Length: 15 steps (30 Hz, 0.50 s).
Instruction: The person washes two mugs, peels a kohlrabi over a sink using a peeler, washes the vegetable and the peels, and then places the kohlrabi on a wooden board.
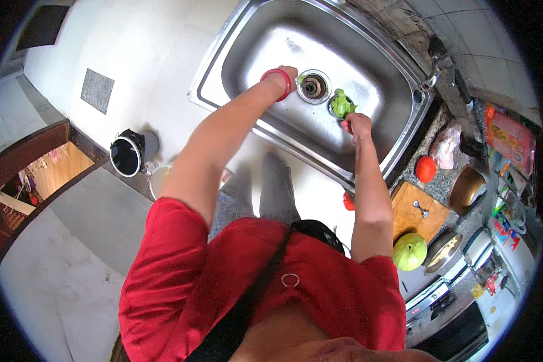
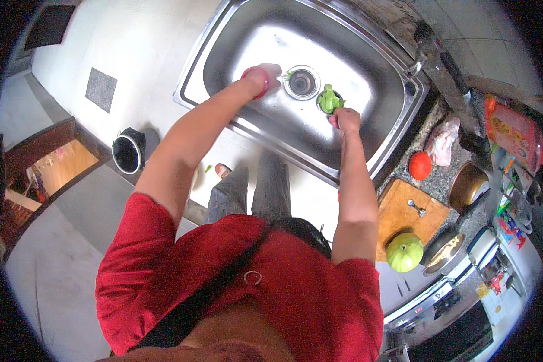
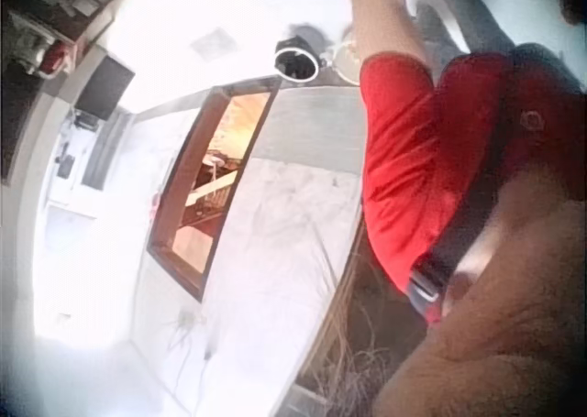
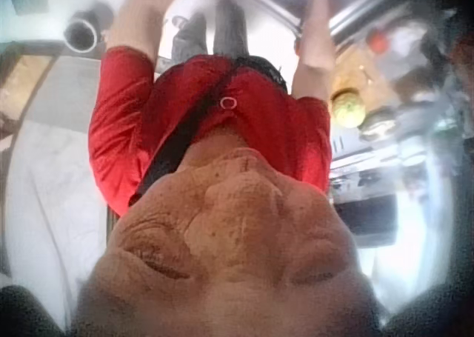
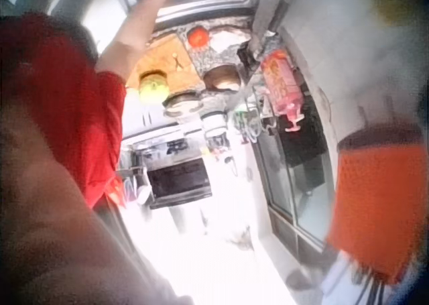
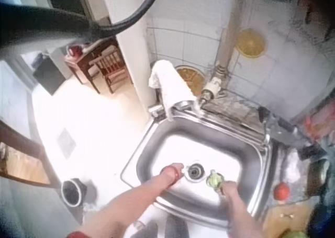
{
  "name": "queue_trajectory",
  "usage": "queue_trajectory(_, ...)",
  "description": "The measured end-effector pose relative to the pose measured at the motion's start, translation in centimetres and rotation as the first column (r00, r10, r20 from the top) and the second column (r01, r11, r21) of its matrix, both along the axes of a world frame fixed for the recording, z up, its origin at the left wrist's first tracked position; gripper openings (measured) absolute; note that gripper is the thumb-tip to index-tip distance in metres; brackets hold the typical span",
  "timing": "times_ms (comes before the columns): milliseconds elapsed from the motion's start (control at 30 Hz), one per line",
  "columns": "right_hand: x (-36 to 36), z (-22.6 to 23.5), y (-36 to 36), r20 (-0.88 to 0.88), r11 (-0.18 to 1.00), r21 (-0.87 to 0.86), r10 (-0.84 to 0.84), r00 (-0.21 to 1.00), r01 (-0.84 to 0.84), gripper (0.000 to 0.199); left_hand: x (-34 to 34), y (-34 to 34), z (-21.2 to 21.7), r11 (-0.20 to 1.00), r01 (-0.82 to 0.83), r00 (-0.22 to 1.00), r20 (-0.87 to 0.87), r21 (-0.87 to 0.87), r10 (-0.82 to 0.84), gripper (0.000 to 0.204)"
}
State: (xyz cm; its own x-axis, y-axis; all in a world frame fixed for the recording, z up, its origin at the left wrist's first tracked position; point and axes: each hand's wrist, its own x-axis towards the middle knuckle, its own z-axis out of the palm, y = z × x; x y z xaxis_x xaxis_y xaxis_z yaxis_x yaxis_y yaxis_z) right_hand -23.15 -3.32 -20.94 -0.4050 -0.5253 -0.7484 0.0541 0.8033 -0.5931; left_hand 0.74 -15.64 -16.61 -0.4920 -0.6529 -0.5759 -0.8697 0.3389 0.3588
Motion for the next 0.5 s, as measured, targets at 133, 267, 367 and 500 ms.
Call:
queue_trajectory(133, 0.6, -0.4, 0.9, -0.056, 0.999, -0.025, -0.023, 0.998, 0.021, 0.003, -3.5, -0.6, -6.2, 0.999, -0.039, 0.998, 0.047, -0.004, 0.039, 0.028)
queue_trajectory(267, 1.0, 0.5, 0.0, -0.039, 0.999, -0.025, -0.023, 0.999, 0.022, 0.005, -5.6, -0.6, -11.4, 0.994, -0.113, 0.992, 0.054, 0.009, 0.112, 0.023)
queue_trajectory(367, 0.9, 0.5, 0.0, 0.000, 0.997, -0.042, -0.069, 0.998, 0.069, 0.004, -6.1, 0.1, -9.5, 1.000, -0.004, 0.997, 0.072, -0.004, 0.005, 0.020)
queue_trajectory(500, 1.4, 0.3, -0.1, 0.014, 0.999, -0.024, -0.045, 0.999, 0.045, 0.004, -5.4, 0.5, -8.2, 0.994, 0.072, 0.992, 0.105, -0.087, -0.062, 0.019)
